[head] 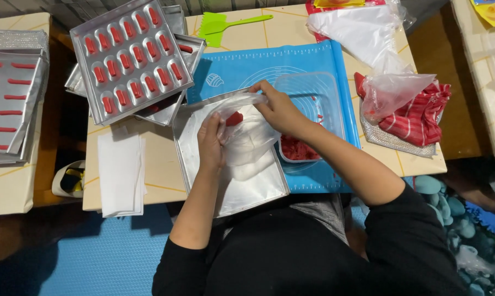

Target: Filling a piping bag with red dough and piping small lines onto a baking tray in a bakery setting.

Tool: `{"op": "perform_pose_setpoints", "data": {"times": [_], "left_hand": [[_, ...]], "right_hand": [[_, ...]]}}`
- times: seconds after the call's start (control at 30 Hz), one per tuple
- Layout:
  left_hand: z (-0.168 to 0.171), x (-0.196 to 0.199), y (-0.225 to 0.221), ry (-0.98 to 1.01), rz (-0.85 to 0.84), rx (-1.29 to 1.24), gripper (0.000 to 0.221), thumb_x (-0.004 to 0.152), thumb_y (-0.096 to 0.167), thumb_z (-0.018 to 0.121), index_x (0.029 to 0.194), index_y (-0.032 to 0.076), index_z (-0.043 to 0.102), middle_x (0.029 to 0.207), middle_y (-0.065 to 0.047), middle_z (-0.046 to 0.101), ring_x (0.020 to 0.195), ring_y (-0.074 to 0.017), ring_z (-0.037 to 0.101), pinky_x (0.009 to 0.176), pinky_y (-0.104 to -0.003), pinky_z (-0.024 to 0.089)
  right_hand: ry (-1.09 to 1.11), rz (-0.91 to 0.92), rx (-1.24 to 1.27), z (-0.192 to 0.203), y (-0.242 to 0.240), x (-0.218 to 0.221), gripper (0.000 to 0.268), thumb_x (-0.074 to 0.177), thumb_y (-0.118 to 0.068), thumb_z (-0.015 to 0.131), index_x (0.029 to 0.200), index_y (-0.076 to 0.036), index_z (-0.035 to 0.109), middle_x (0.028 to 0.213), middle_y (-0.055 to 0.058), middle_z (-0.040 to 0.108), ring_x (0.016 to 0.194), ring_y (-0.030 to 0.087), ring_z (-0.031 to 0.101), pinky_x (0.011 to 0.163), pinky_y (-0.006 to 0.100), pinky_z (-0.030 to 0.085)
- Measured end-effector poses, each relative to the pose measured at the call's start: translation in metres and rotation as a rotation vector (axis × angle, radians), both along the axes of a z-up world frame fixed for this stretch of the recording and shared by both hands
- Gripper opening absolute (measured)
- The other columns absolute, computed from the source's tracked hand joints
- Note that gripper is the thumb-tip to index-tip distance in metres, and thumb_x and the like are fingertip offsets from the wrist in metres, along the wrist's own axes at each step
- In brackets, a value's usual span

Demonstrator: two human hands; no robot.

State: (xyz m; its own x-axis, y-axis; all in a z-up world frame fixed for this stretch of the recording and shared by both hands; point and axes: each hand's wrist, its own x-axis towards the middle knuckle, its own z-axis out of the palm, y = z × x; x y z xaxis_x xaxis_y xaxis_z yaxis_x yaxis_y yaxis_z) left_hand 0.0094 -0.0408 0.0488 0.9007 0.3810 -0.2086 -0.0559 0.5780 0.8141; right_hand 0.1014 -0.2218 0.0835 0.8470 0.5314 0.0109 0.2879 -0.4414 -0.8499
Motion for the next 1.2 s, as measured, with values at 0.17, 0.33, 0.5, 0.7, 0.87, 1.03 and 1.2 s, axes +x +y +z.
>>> {"op": "perform_pose_setpoints", "data": {"times": [0.17,0.33,0.5,0.7,0.87,1.03,1.2], "left_hand": [[0.007,-0.018,-0.021,0.316,-0.046,0.136,0.018,0.093,0.033,0.067,0.09,0.015,0.064,0.07,0.004,0.06,0.06,-0.0056,0.056,0.055,-0.018,0.048],[0.011,-0.039,0.002,0.357,-0.119,0.307,0.019,0.089,0.03,0.071,0.089,0.012,0.068,0.065,0.005,0.051,0.059,-0.0033,0.049,0.05,-0.017,0.038],[-0.062,-0.044,0.054,0.247,-0.127,0.287,0.021,0.098,0.014,0.055,0.106,0.0,0.067,0.085,-0.003,0.059,0.072,-0.008,0.049,0.072,-0.021,0.046],[-0.08,-0.049,0.068,0.279,-0.099,0.287,0.029,0.1,0.017,0.051,0.121,0.003,0.065,0.087,-0.001,0.06,0.074,-0.0067,0.049,0.07,-0.018,0.042],[-0.092,-0.05,0.072,0.249,-0.075,0.207,0.017,0.103,0.015,0.049,0.107,0.006,0.063,0.084,0.0,0.056,0.074,-0.0087,0.052,0.071,-0.019,0.044],[-0.035,-0.072,0.059,0.39,-0.081,0.487,0.026,0.104,0.021,0.05,0.117,0.006,0.067,0.091,-0.004,0.066,0.083,-0.0102,0.057,0.079,-0.022,0.045],[-0.004,-0.109,0.074,0.129,0.29,0.993,0.023,0.1,0.004,0.055,0.119,0.001,0.067,0.114,-0.012,0.071,0.099,-0.0186,0.066,0.087,-0.029,0.055]], "right_hand": [[-0.108,0.025,0.077,0.047,-0.062,0.005,0.026,0.099,-0.015,0.067,0.124,-0.005,0.065,0.104,0.023,0.072,0.098,0.041,0.071,0.091,0.054,0.055],[-0.246,-0.167,0.174,0.056,-0.169,-0.011,0.023,0.111,-0.005,0.06,0.132,0.003,0.063,0.11,0.023,0.067,0.102,0.03,0.066,0.095,0.048,0.053],[-0.219,-0.612,-0.067,0.011,-0.247,-0.052,0.008,0.101,0.0,0.068,0.107,0.005,0.071,0.083,0.005,0.063,0.069,0.011,0.05,0.065,0.024,0.042],[-0.268,-0.814,-0.398,-0.045,-0.293,-0.089,0.027,0.103,-0.015,0.073,0.094,0.01,0.071,0.079,0.017,0.064,0.064,0.026,0.052,0.064,0.037,0.046],[-0.208,-0.869,-0.361,-0.079,-0.312,-0.1,0.016,0.097,-0.01,0.073,0.101,0.006,0.074,0.083,0.014,0.067,0.069,0.023,0.057,0.066,0.034,0.049],[-0.33,-0.859,-0.364,-0.109,-0.307,-0.091,0.028,0.104,-0.016,0.075,0.094,0.011,0.071,0.075,0.015,0.063,0.063,0.023,0.051,0.062,0.034,0.047],[-0.68,-0.963,-0.55,-0.141,-0.309,-0.081,0.038,0.114,-0.018,0.075,0.083,0.004,0.07,0.073,0.015,0.065,0.06,0.029,0.054,0.064,0.039,0.049]]}}
